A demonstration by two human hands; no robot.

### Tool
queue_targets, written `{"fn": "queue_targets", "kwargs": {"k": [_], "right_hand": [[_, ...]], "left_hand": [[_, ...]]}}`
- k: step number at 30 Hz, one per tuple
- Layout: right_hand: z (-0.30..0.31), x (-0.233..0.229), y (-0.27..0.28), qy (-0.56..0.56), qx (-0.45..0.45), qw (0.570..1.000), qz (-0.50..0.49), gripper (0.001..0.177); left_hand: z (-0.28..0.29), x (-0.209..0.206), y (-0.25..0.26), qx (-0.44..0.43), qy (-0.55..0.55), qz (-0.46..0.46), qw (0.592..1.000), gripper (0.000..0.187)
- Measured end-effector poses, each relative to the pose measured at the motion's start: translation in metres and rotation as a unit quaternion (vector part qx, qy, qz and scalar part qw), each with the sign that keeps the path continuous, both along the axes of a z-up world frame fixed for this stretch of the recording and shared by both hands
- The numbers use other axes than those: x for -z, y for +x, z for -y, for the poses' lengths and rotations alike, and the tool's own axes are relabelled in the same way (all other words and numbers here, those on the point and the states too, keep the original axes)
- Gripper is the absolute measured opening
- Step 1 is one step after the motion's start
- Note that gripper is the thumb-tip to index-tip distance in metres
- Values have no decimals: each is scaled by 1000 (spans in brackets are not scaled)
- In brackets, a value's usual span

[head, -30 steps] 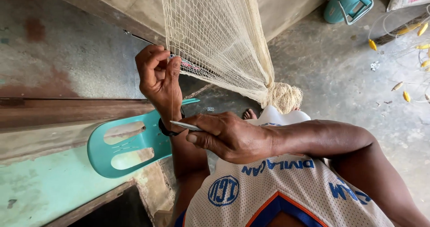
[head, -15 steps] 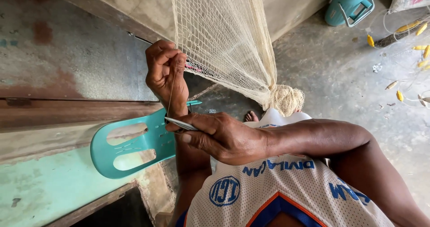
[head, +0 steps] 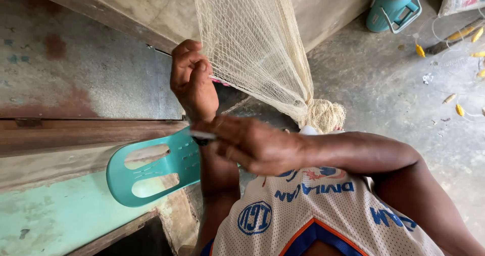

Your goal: A person uses a netting needle to weave and repair the mesh of a large fishing net.

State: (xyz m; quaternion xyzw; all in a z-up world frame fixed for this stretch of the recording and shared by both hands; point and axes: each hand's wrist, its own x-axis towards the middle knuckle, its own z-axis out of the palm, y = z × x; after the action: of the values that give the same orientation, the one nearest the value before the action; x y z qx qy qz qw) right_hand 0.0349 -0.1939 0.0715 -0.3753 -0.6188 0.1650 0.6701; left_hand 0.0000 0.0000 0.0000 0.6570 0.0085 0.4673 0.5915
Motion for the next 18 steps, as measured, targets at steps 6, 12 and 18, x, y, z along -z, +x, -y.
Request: {"fn": "queue_targets", "kwargs": {"k": [6, 12, 18], "right_hand": [[-4, 61, 97, 11, 355, 917, 182, 48], [-13, 61, 115, 65, 367, 886, 275, 20], [-18, 61, 105, 31, 414, 873, 256, 12]], "left_hand": [[6, -8, 4, 105, -146, -44, 983, 9], [14, -19, 17, 119, -153, -56, 980, 6], [23, -24, 21, 59, -63, -63, 994, 6]]}}
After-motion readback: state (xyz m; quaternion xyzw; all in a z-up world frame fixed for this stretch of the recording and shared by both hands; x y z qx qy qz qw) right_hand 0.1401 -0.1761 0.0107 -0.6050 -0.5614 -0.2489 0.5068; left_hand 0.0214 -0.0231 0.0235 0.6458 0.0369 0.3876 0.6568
